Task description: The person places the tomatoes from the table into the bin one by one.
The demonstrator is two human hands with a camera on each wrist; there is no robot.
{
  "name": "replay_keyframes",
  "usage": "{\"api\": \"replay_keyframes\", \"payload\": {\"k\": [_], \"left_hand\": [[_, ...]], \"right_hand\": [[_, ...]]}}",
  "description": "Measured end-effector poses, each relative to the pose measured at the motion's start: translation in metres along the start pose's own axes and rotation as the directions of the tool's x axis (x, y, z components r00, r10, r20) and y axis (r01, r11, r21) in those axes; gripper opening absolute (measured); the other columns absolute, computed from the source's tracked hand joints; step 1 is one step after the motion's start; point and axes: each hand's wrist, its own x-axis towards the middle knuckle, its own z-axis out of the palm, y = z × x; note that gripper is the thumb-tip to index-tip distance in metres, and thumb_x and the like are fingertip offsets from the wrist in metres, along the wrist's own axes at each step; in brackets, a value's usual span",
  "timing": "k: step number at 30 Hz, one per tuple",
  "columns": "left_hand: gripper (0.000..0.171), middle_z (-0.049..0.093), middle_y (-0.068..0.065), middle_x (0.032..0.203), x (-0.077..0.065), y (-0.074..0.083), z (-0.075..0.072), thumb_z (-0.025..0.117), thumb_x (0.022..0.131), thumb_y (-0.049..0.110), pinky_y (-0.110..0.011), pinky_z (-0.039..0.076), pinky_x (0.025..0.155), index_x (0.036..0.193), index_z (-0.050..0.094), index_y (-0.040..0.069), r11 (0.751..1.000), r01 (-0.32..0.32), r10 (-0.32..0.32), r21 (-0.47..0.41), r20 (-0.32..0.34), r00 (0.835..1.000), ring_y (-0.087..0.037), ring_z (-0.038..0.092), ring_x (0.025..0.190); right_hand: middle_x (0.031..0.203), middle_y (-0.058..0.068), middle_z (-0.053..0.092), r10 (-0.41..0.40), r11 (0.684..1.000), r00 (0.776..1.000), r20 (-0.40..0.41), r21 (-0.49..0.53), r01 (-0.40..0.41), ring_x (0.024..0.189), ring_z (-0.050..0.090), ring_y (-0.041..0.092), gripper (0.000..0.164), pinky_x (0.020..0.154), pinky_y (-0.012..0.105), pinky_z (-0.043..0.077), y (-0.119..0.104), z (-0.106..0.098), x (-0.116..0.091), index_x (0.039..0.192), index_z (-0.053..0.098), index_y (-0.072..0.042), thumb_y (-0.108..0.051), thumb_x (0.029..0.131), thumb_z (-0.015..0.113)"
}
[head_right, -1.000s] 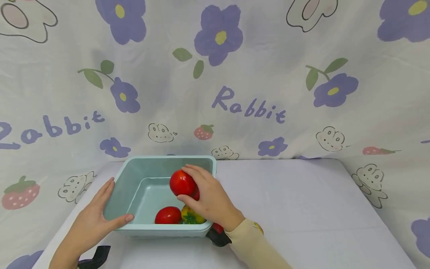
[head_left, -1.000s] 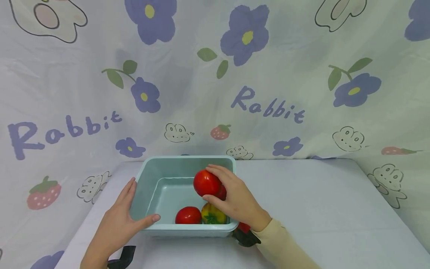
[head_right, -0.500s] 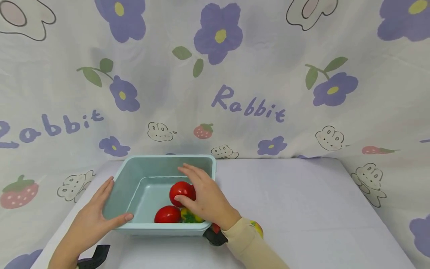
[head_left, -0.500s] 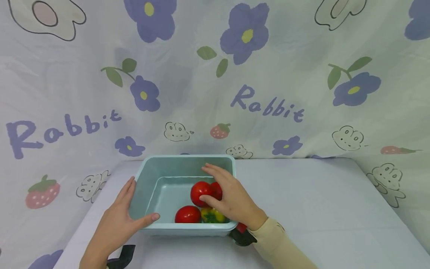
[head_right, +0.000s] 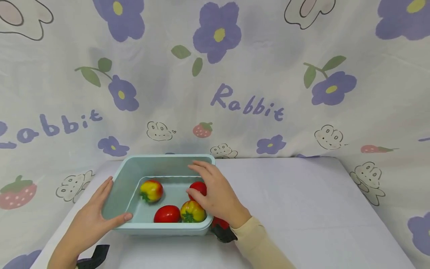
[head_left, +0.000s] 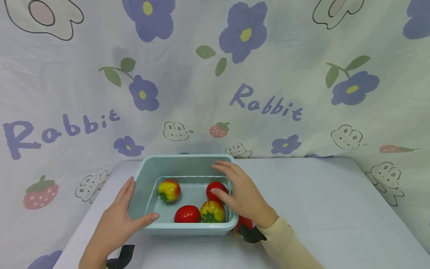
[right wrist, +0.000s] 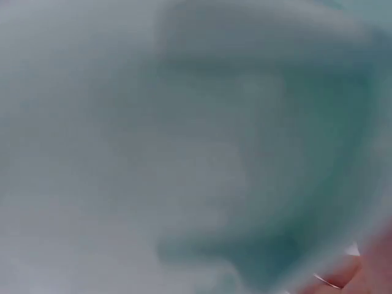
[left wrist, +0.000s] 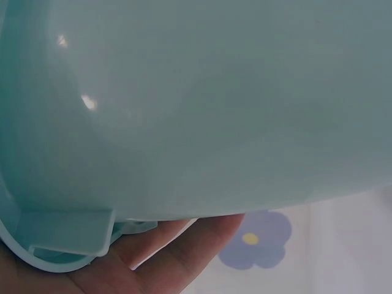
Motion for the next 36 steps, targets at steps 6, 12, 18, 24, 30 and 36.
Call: {"api": "replay_keyframes", "payload": {"k": [6,12,18,24,30,36], "left_hand": [[0.121,0.010,-0.023,0.166,-0.001,-0.001,-0.002,0.074,0.080,0.063,-0.078,0.033,0.096,0.160,0.008,0.001,1.000,0.006,-0.006,0.006,0.003,1.000,-0.056,0.032,0.137],[0.123,0.010,-0.024,0.165,0.000,-0.001,-0.003,0.074,0.079,0.065,-0.078,0.033,0.096,0.160,0.007,0.001,1.000,0.023,-0.023,0.016,0.008,1.000,-0.056,0.031,0.137],[0.124,0.007,-0.023,0.166,0.001,-0.001,-0.002,0.073,0.079,0.066,-0.078,0.031,0.097,0.160,0.006,0.001,1.000,0.021,-0.021,0.021,0.006,1.000,-0.056,0.029,0.138],[0.125,0.008,-0.023,0.166,0.000,-0.002,-0.001,0.074,0.079,0.066,-0.078,0.031,0.098,0.160,0.006,0.001,1.000,0.019,-0.019,0.012,0.002,1.000,-0.056,0.029,0.139],[0.126,0.009,-0.025,0.165,0.000,-0.001,-0.001,0.074,0.078,0.067,-0.078,0.033,0.096,0.161,0.005,0.002,1.000,0.024,-0.024,0.017,0.010,1.000,-0.056,0.031,0.138],[0.125,0.010,-0.024,0.165,0.000,-0.001,-0.001,0.074,0.078,0.067,-0.077,0.035,0.096,0.161,0.007,0.001,1.000,0.024,-0.024,0.015,0.010,1.000,-0.056,0.032,0.137]], "right_hand": [[0.146,0.005,0.052,-0.006,0.999,0.999,-0.039,-0.032,0.005,0.135,0.049,0.023,0.061,0.104,0.043,0.048,0.007,-0.017,-0.007,0.140,0.057,-0.010,-0.018,0.084,0.083],[0.146,0.005,0.052,0.010,0.999,0.998,-0.058,-0.047,-0.013,0.134,0.050,0.025,0.063,0.102,0.047,0.050,0.014,-0.028,-0.015,0.140,0.057,-0.011,-0.019,0.084,0.084],[0.146,0.003,0.053,0.041,0.997,0.997,-0.066,-0.064,-0.046,0.133,0.051,0.024,0.064,0.098,0.047,0.052,0.019,-0.035,-0.028,0.141,0.057,-0.013,-0.019,0.084,0.084],[0.145,0.002,0.053,0.087,0.993,0.995,-0.043,-0.082,-0.090,0.131,0.053,0.025,0.063,0.096,0.048,0.054,0.023,-0.040,-0.041,0.140,0.057,-0.014,-0.020,0.084,0.084],[0.144,0.004,0.054,0.091,0.991,0.996,-0.026,-0.097,-0.093,0.130,0.054,0.026,0.060,0.096,0.048,0.053,0.027,-0.041,-0.052,0.138,0.058,-0.012,-0.022,0.084,0.083],[0.144,0.003,0.055,0.096,0.991,0.995,-0.004,-0.096,-0.095,0.130,0.054,0.024,0.059,0.096,0.046,0.054,0.030,-0.040,-0.062,0.138,0.058,-0.012,-0.023,0.085,0.082]]}}
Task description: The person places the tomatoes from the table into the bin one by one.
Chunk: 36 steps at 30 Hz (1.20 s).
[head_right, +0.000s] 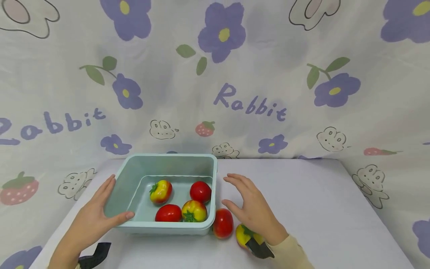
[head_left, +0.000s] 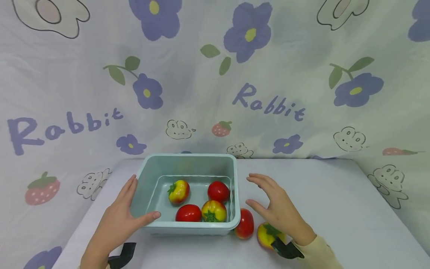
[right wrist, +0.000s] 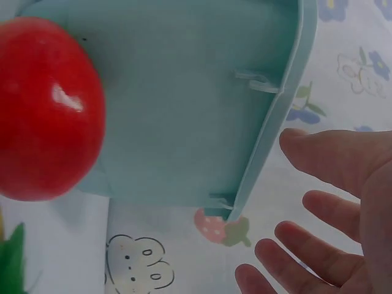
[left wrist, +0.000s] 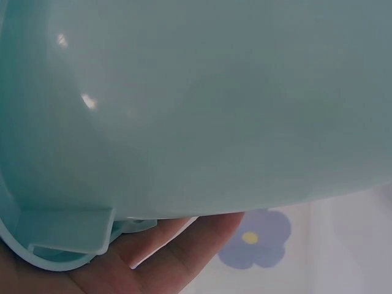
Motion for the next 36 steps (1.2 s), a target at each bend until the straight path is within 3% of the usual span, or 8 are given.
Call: {"api": "replay_keyframes", "payload": {"k": [9,15,21,26,36], "left_hand": [[0.125,0.012,-0.025,0.165,0.001,0.001,-0.001,0.075,0.077,0.066,-0.077,0.034,0.096,0.160,0.009,0.000,1.000,-0.007,0.007,-0.007,-0.001,1.000,-0.056,0.032,0.137],[0.124,0.011,-0.024,0.165,0.004,0.000,-0.001,0.074,0.078,0.066,-0.077,0.034,0.096,0.160,0.008,0.001,1.000,-0.008,0.008,-0.012,0.009,1.000,-0.056,0.032,0.138],[0.125,0.009,-0.023,0.166,0.007,-0.002,-0.001,0.074,0.078,0.066,-0.077,0.034,0.097,0.161,0.006,0.002,1.000,-0.012,0.012,-0.004,0.010,1.000,-0.056,0.031,0.138],[0.124,0.009,-0.022,0.166,0.006,-0.002,-0.002,0.076,0.078,0.064,-0.077,0.033,0.098,0.161,0.008,0.001,1.000,-0.026,0.026,-0.007,-0.002,1.000,-0.055,0.031,0.139],[0.124,0.008,-0.022,0.166,0.008,-0.004,-0.001,0.074,0.079,0.065,-0.078,0.033,0.097,0.161,0.006,0.003,1.000,-0.022,0.022,0.005,0.008,1.000,-0.056,0.031,0.138]], "right_hand": [[0.143,0.001,0.055,0.044,0.999,0.999,0.021,0.014,-0.044,0.114,0.062,0.018,0.059,0.089,0.040,0.058,0.004,0.003,-0.009,0.138,0.058,-0.014,-0.023,0.085,0.082],[0.142,0.000,0.057,0.055,0.998,0.998,0.036,0.035,-0.056,0.115,0.062,0.016,0.059,0.089,0.038,0.058,0.008,0.007,-0.011,0.138,0.058,-0.015,-0.023,0.085,0.082],[0.141,-0.002,0.057,0.079,0.990,0.992,0.100,0.113,-0.090,0.123,0.058,0.018,0.058,0.092,0.043,0.057,0.009,0.012,-0.007,0.139,0.057,-0.018,-0.028,0.087,0.080],[0.141,-0.005,0.056,0.099,0.983,0.983,0.157,0.135,-0.120,0.122,0.058,0.018,0.058,0.094,0.041,0.056,0.011,0.015,-0.007,0.141,0.055,-0.021,-0.037,0.090,0.077],[0.139,-0.004,0.058,0.096,0.960,0.963,0.252,0.230,-0.157,0.121,0.059,0.025,0.056,0.094,0.046,0.055,0.017,0.020,-0.009,0.141,0.054,-0.016,-0.027,0.091,0.076]]}}
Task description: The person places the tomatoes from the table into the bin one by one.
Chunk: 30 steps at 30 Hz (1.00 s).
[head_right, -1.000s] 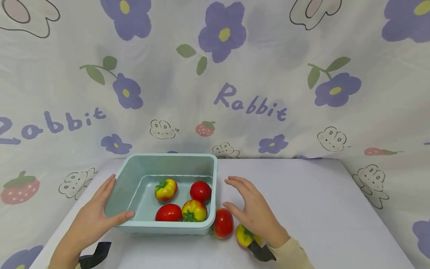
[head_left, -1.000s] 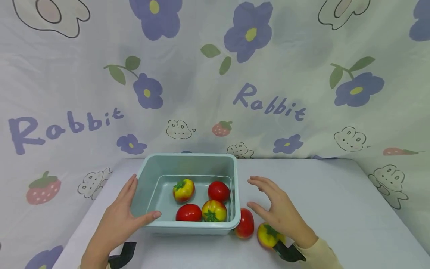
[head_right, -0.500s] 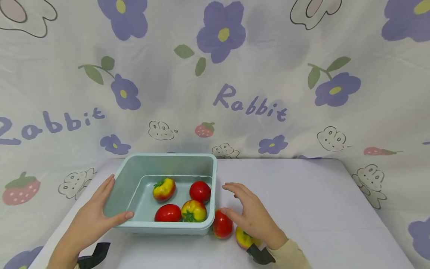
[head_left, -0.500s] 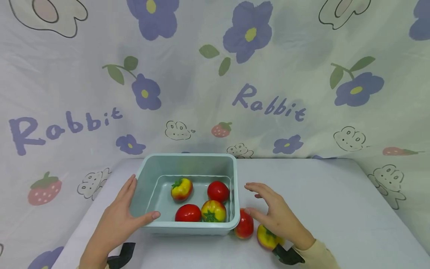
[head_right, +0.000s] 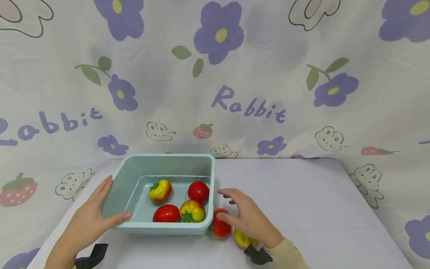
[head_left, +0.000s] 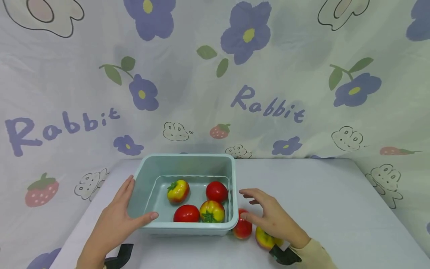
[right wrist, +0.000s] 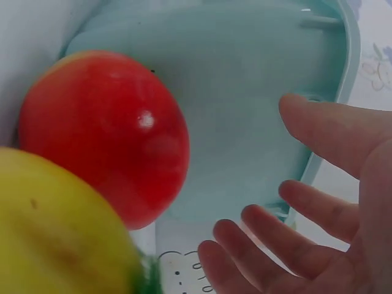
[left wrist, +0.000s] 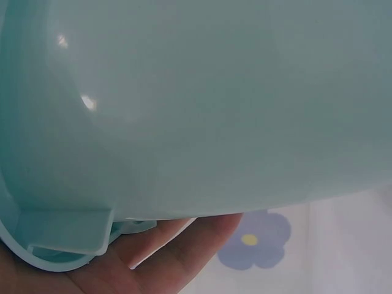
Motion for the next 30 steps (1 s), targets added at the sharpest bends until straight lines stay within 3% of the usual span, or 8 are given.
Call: {"api": "replay_keyframes", "payload": {"k": [9,15,30], "left_hand": [[0.122,0.009,-0.019,0.167,-0.003,0.000,0.000,0.074,0.079,0.065,-0.078,0.031,0.099,0.161,0.007,0.004,1.000,-0.015,0.014,-0.019,-0.019,1.000,-0.054,0.030,0.140],[0.124,0.008,-0.021,0.167,-0.001,0.000,0.000,0.074,0.079,0.065,-0.078,0.032,0.097,0.161,0.006,0.003,1.000,-0.003,0.003,-0.002,-0.013,1.000,-0.055,0.030,0.139],[0.123,0.010,-0.021,0.166,-0.003,0.001,0.001,0.075,0.079,0.064,-0.077,0.032,0.098,0.160,0.009,0.001,1.000,-0.012,0.012,-0.008,-0.021,1.000,-0.055,0.030,0.140]], "right_hand": [[0.138,0.007,0.059,0.101,0.993,0.989,0.110,0.049,-0.107,0.118,0.061,0.025,0.055,0.096,0.046,0.055,0.004,0.003,0.002,0.141,0.055,-0.015,-0.031,0.092,0.075],[0.138,0.004,0.059,0.132,0.989,0.972,0.194,0.034,-0.141,0.117,0.060,0.023,0.061,0.094,0.042,0.056,0.009,0.006,0.002,0.142,0.054,-0.011,-0.038,0.091,0.074],[0.130,-0.001,0.061,0.178,0.982,0.945,0.275,0.006,-0.186,0.111,0.061,0.019,0.063,0.089,0.036,0.058,0.012,0.010,0.000,0.139,0.056,-0.011,-0.034,0.086,0.080]]}}
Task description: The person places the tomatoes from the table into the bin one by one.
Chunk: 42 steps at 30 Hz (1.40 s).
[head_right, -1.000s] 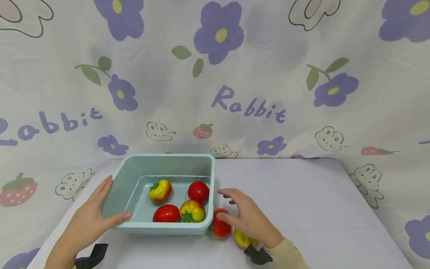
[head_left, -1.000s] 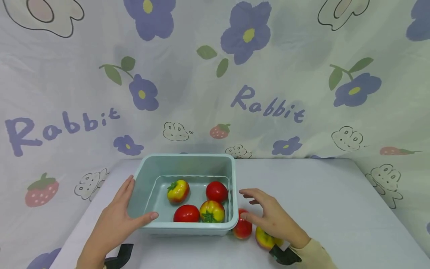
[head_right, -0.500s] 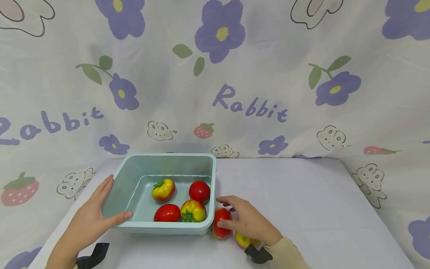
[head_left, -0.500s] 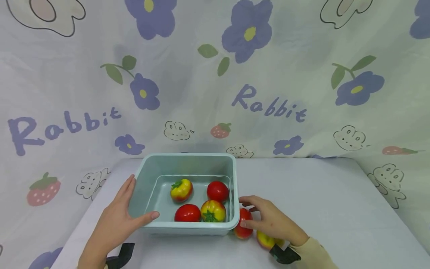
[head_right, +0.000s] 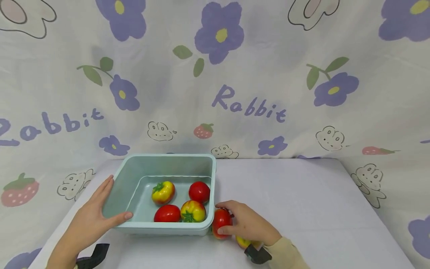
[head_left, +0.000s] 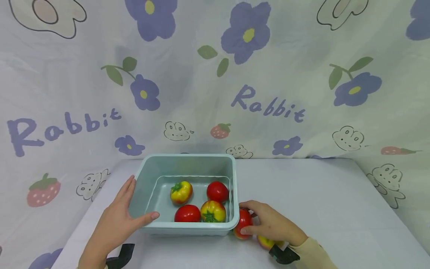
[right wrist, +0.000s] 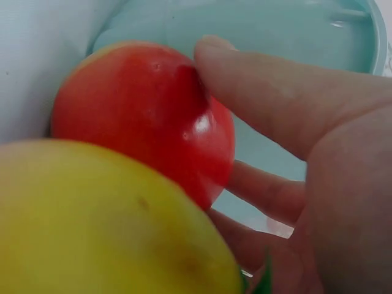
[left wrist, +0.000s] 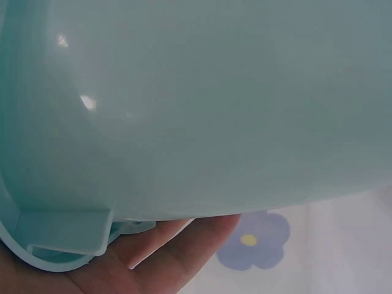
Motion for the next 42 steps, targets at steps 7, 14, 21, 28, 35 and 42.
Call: {"api": "replay_keyframes", "payload": {"k": [7,14,21,28,35,42], "left_hand": [[0.123,0.010,-0.021,0.166,0.000,0.000,0.000,0.075,0.079,0.064,-0.077,0.033,0.098,0.161,0.009,0.001,1.000,0.003,-0.003,0.004,0.002,1.000,-0.055,0.030,0.139],[0.123,0.010,-0.022,0.166,0.000,-0.001,0.001,0.075,0.079,0.064,-0.078,0.033,0.097,0.160,0.009,0.001,1.000,0.003,-0.003,0.008,0.002,1.000,-0.056,0.031,0.139],[0.122,0.011,-0.022,0.166,0.000,0.000,0.000,0.075,0.079,0.064,-0.077,0.033,0.097,0.160,0.010,0.000,1.000,-0.001,0.001,0.009,-0.001,1.000,-0.055,0.031,0.139],[0.122,0.010,-0.022,0.166,-0.001,0.000,0.000,0.074,0.079,0.065,-0.078,0.033,0.097,0.160,0.009,0.000,1.000,0.005,-0.005,0.010,0.006,1.000,-0.055,0.030,0.139],[0.121,0.011,-0.021,0.166,-0.001,-0.001,0.000,0.075,0.079,0.062,-0.078,0.032,0.098,0.160,0.009,0.001,1.000,-0.011,0.011,0.004,-0.003,1.000,-0.055,0.031,0.139],[0.121,0.011,-0.022,0.166,0.000,0.000,0.000,0.075,0.079,0.063,-0.078,0.032,0.097,0.160,0.010,0.000,1.000,-0.003,0.003,0.010,-0.001,1.000,-0.055,0.031,0.138]], "right_hand": [[0.131,0.000,0.061,-0.007,1.000,1.000,0.019,0.016,0.006,0.110,0.062,0.021,0.064,0.087,0.036,0.059,0.000,0.002,0.000,0.140,0.055,-0.010,-0.034,0.086,0.081],[0.125,0.000,0.063,-0.009,1.000,1.000,0.019,0.002,0.009,0.101,0.062,0.015,0.064,0.082,0.029,0.059,0.000,0.002,0.000,0.139,0.056,-0.009,-0.033,0.086,0.081],[0.127,-0.003,0.063,-0.020,0.999,1.000,0.016,-0.041,0.021,0.103,0.061,0.011,0.062,0.084,0.026,0.058,0.001,0.000,-0.001,0.139,0.056,-0.012,-0.035,0.086,0.080],[0.130,-0.003,0.062,-0.005,0.997,1.000,-0.011,-0.078,0.004,0.105,0.061,0.012,0.063,0.084,0.027,0.057,-0.005,-0.006,-0.003,0.139,0.056,-0.013,-0.036,0.085,0.080],[0.133,-0.006,0.060,-0.060,0.993,0.997,-0.048,-0.105,0.055,0.111,0.058,0.013,0.062,0.091,0.033,0.056,-0.005,-0.014,-0.008,0.140,0.055,-0.014,-0.038,0.088,0.077],[0.133,-0.009,0.059,-0.066,0.992,0.993,-0.099,-0.109,0.055,0.110,0.058,0.014,0.062,0.092,0.040,0.056,-0.004,-0.025,-0.013,0.141,0.055,-0.014,-0.042,0.090,0.075]]}}
